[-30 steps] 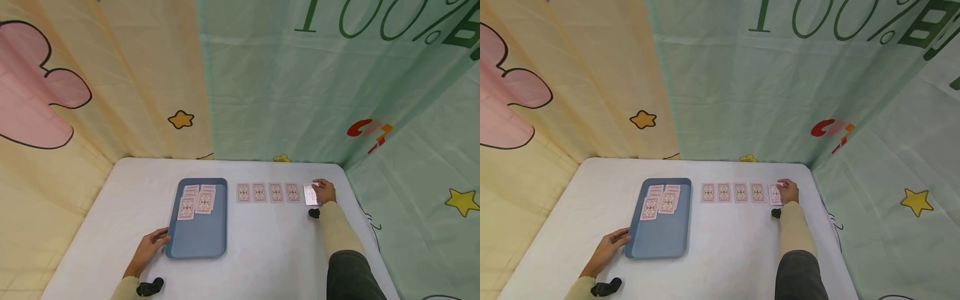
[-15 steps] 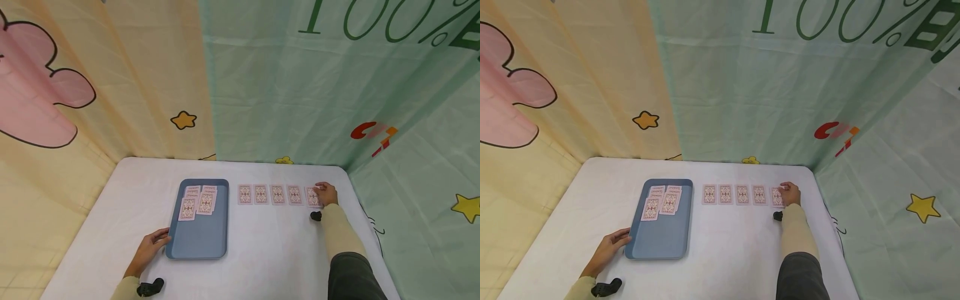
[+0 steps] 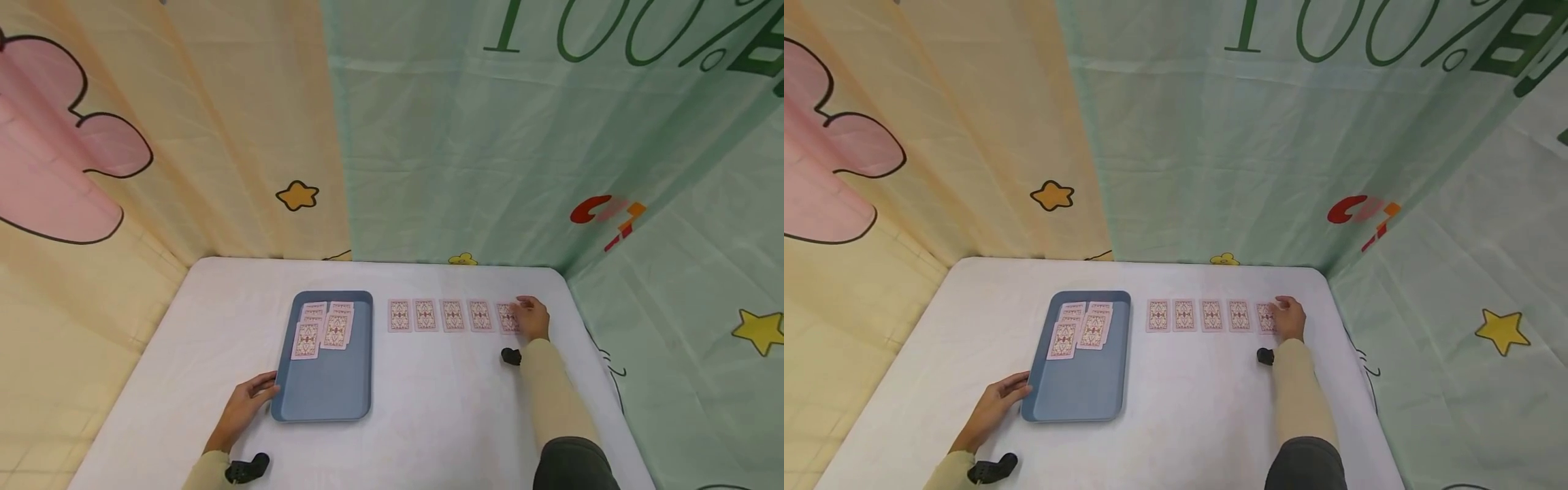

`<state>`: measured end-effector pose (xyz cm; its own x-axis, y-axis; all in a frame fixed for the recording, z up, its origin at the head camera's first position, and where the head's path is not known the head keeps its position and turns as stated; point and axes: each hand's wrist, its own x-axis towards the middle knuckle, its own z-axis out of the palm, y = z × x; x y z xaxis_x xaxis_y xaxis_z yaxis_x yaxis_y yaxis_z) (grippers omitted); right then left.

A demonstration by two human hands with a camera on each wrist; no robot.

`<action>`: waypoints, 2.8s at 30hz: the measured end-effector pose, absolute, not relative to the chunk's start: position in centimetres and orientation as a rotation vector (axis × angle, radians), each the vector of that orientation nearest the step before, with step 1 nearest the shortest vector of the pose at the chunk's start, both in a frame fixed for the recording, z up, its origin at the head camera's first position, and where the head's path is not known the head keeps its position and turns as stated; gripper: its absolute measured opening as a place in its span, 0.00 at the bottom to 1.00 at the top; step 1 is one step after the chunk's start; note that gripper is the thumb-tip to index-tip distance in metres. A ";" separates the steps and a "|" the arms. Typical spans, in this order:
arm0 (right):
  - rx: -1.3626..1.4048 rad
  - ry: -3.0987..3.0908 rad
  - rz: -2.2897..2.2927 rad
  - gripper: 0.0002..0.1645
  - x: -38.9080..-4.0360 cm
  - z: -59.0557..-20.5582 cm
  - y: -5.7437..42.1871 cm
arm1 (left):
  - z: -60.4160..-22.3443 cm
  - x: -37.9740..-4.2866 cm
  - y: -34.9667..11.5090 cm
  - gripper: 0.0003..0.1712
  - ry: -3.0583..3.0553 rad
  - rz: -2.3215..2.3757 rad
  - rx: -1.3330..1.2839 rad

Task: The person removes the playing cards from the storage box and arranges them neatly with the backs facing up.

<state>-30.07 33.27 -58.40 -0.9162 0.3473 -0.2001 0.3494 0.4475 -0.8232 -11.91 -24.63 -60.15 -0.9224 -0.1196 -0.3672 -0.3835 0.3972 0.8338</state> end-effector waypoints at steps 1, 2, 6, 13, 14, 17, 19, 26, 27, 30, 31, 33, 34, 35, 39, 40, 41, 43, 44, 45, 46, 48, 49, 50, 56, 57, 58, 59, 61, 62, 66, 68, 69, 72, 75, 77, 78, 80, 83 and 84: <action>0.639 2.689 -1.547 0.22 -29.9 -58.2 32.7 | -60.2 -11.9 -24.7 0.32 2.412 1.534 -0.441; 0.625 2.713 -1.570 0.22 -29.7 -58.0 32.1 | -60.2 -11.9 -24.7 0.32 2.415 1.534 -0.442; 0.531 2.781 -1.678 0.21 -29.2 -56.9 29.4 | -60.3 -11.9 -24.8 0.32 2.422 1.539 -0.435; 0.420 2.660 -1.806 0.21 -28.4 -55.5 24.4 | -60.6 -12.1 -24.9 0.33 2.408 1.578 -0.396; 0.413 2.630 -1.806 0.21 -28.3 -55.4 23.6 | -60.6 -12.2 -24.9 0.33 2.404 1.581 -0.394; 0.373 2.563 -1.800 0.22 -28.2 -55.4 21.3 | -60.6 -12.3 -24.9 0.32 2.408 1.580 -0.387; 0.345 2.530 -1.798 0.21 -28.2 -55.5 19.7 | -60.6 -12.4 -24.9 0.31 2.416 1.588 -0.382; 0.141 2.503 -1.823 0.19 -27.4 -56.0 14.3 | -60.7 -12.2 -24.7 0.31 2.414 1.589 -0.377; 0.106 2.504 -1.814 0.18 -27.2 -56.1 13.5 | -60.7 -12.1 -24.7 0.31 2.415 1.589 -0.388; 0.006 2.499 -1.803 0.18 -26.8 -56.0 11.2 | -60.7 -11.9 -24.7 0.30 2.423 1.600 -0.390; -0.024 2.497 -1.801 0.18 -26.7 -55.9 10.5 | -60.6 -11.9 -24.7 0.30 2.424 1.605 -0.386; -0.069 2.492 -1.801 0.18 -26.4 -55.7 9.1 | -60.5 -11.9 -24.7 0.30 2.420 1.616 -0.379; -0.090 2.487 -1.797 0.18 -26.2 -55.6 8.4 | -60.4 -11.9 -24.7 0.30 2.417 1.620 -0.377; -0.118 2.479 -1.798 0.18 -26.1 -55.5 7.7 | -60.4 -11.8 -24.7 0.30 2.416 1.617 -0.376; -0.229 2.451 -1.779 0.18 -25.4 -55.2 5.0 | -60.1 -11.7 -24.7 0.30 2.420 1.619 -0.383; -0.258 2.447 -1.772 0.18 -25.4 -55.2 4.4 | -60.1 -11.7 -24.7 0.30 2.418 1.624 -0.386; -0.277 2.446 -1.761 0.19 -25.3 -55.3 3.8 | -60.2 -11.7 -24.7 0.30 2.418 1.625 -0.385; -0.293 2.449 -1.728 0.19 -25.1 -55.4 2.6 | -60.2 -11.7 -24.7 0.30 2.412 1.631 -0.381; -0.306 2.447 -1.717 0.20 -25.1 -55.4 2.0 | -60.3 -11.7 -24.7 0.30 2.408 1.633 -0.381; -0.323 2.445 -1.704 0.20 -25.1 -55.5 1.5 | -60.3 -11.7 -24.7 0.30 2.406 1.631 -0.380; -0.341 2.440 -1.693 0.21 -25.0 -55.6 1.0 | -60.3 -11.7 -24.7 0.30 2.402 1.635 -0.381; -0.386 2.424 -1.685 0.21 -25.0 -55.7 0.0 | -60.4 -11.7 -24.7 0.29 2.400 1.643 -0.379; -0.407 2.419 -1.678 0.22 -25.0 -55.8 -0.4 | -60.4 -11.8 -24.7 0.29 2.403 1.644 -0.377; -0.424 2.416 -1.672 0.22 -25.0 -55.8 -0.7 | -60.4 -11.8 -24.7 0.29 2.405 1.643 -0.378; -0.444 2.431 -1.611 0.24 -24.9 -56.0 -2.4 | -59.9 -12.0 -24.7 0.29 2.429 1.605 -0.373; -0.443 2.431 -1.605 0.25 -24.9 -56.1 -2.6 | -59.9 -12.0 -24.8 0.29 2.429 1.602 -0.372; -0.443 2.433 -1.603 0.25 -25.0 -56.2 -2.8 | -59.8 -12.0 -24.8 0.29 2.425 1.607 -0.372; -0.435 2.436 -1.599 0.26 -25.0 -56.3 -2.9 | -59.8 -12.0 -24.9 0.30 2.424 1.607 -0.371; -0.427 2.441 -1.588 0.26 -25.0 -56.5 -3.1 | -59.8 -11.9 -25.0 0.31 2.418 1.604 -0.379; -0.423 2.443 -1.584 0.26 -25.0 -56.6 -3.2 | -59.8 -11.8 -25.0 0.31 2.417 1.604 -0.378; -0.418 2.445 -1.575 0.27 -25.1 -56.7 -3.3 | -60.1 -11.7 -25.0 0.30 2.417 1.611 -0.389; -0.401 2.455 -1.554 0.28 -25.2 -56.8 -3.4 | -60.1 -11.6 -24.9 0.30 2.411 1.619 -0.388; -0.390 2.463 -1.539 0.28 -25.2 -56.8 -3.4 | -60.1 -11.6 -24.9 0.30 2.409 1.625 -0.387; -0.361 2.485 -1.492 0.29 -25.5 -56.9 -3.6 | -60.1 -11.7 -24.8 0.30 2.411 1.624 -0.387; -0.362 2.505 -1.460 0.29 -25.7 -57.0 -4.1 | -60.0 -11.8 -24.7 0.29 2.443 1.605 -0.387; -0.372 2.524 -1.441 0.30 -25.7 -57.0 -4.4 | -59.9 -11.8 -24.7 0.29 2.449 1.603 -0.394; -0.373 2.533 -1.433 0.30 -25.7 -57.0 -4.6 | -59.9 -11.7 -24.7 0.29 2.448 1.606 -0.397; -0.357 2.538 -1.415 0.31 -25.7 -56.9 -5.0 | -59.9 -11.6 -24.7 0.29 2.442 1.611 -0.396; -0.315 2.534 -1.377 0.32 -25.6 -56.9 -5.7 | -60.1 -11.5 -24.8 0.30 2.419 1.623 -0.404; -0.289 2.525 -1.363 0.32 -25.6 -56.9 -5.9 | -60.1 -11.5 -24.8 0.30 2.417 1.625 -0.407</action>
<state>-25.60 -5.90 -56.89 -0.9472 -0.2932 -0.1299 -0.0522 0.5407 -0.8396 -11.50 -24.75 -60.09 -0.9421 -0.1148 -0.3152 -0.3352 0.3575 0.8717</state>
